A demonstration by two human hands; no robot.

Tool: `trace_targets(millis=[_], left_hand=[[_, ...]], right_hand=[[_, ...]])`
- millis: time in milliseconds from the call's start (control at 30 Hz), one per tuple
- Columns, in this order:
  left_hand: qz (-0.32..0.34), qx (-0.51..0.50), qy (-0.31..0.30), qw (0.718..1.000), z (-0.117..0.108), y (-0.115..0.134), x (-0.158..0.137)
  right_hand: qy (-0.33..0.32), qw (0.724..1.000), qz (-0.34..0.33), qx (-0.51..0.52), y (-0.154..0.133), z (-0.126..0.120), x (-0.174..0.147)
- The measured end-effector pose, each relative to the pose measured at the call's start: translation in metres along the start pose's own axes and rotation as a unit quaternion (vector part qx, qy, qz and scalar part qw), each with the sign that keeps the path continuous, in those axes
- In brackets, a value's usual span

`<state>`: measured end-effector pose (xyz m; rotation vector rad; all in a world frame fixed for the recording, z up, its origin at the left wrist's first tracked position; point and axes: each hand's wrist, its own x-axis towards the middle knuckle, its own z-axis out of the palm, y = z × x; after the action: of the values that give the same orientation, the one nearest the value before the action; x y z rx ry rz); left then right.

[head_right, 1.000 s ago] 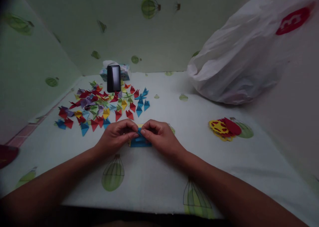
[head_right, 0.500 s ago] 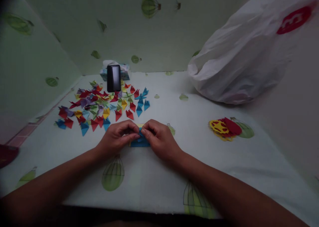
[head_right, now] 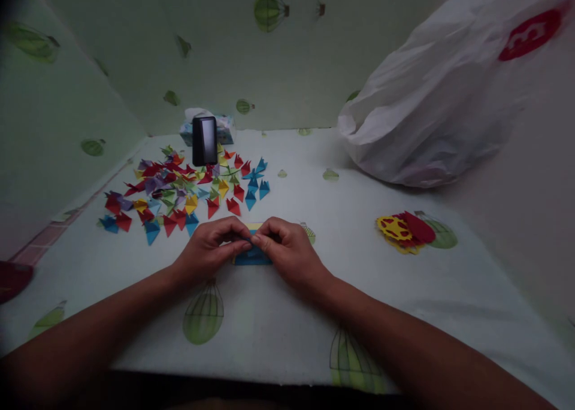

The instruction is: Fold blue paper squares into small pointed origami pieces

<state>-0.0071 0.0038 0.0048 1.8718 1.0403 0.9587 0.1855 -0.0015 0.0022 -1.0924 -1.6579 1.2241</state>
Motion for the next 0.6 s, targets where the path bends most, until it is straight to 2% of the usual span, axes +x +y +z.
trace_targets(millis=[133,233,367,600], left_hand=[[-0.081,-0.064,0.019,0.995,0.0012,-0.002,0.0004],[-0.129,-0.132,0.049,0.982,0.0017,-0.0047,0.0018],[-0.137,-0.163,0.052,0.976,0.0018,-0.0053,0.0027],[-0.137,-0.164,0.014,0.977,0.0004,-0.0005,0.002]], right_hand=[[-0.009,0.999,0.031,0.027,-0.0002,-0.0015,0.0017],[-0.009,0.998,0.03,0.055,0.0011,-0.0018,0.0032],[0.0,0.996,0.036,0.077,0.0024,-0.0009,0.0039],[0.011,1.0,-0.007,0.004,0.0044,-0.0006,0.0027]])
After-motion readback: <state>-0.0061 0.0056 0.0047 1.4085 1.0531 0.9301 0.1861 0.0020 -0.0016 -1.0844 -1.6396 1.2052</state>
